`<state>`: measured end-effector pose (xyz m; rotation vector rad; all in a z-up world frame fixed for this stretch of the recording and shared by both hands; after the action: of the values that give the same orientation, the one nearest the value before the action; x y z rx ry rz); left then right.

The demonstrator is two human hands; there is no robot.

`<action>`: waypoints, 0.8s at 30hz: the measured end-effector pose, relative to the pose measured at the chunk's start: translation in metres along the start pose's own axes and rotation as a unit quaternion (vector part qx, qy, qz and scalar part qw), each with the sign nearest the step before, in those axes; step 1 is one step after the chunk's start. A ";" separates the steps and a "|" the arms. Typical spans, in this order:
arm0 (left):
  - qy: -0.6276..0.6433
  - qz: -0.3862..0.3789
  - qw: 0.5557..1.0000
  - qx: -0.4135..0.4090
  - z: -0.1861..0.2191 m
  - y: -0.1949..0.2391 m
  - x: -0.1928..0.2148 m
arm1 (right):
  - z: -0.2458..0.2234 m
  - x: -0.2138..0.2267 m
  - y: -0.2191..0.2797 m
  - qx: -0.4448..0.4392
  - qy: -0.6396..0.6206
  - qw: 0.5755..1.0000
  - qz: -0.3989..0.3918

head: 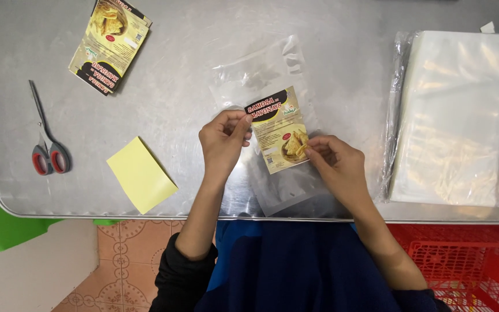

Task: The person places a white rectangular food item into a clear plastic bag and seals it using a heat-sealing machine. They then peel the backing off a printed label and apply it to the front of the sealed bag, smoothing it down to ensure it adheres properly.

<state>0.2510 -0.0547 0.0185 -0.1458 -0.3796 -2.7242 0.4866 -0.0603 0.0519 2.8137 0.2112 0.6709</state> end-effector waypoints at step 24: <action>-0.077 0.037 0.994 -0.064 -0.002 0.005 -0.009 | 0.006 -0.005 -0.005 0.024 0.021 0.999 0.008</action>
<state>0.2609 -0.0563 0.0166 -0.3986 -0.2372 -2.6719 0.4848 -0.0579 0.0435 2.8515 0.2142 0.7385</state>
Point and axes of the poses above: each hand's wrist, its own y-axis away from the middle knuckle, its own x-axis out of the back of the hand, z = x × y, the point moved 2 cm from there along -y, towards the middle knuckle, and after that the axes turned 5 degrees about -x, right-handed, at the moved point
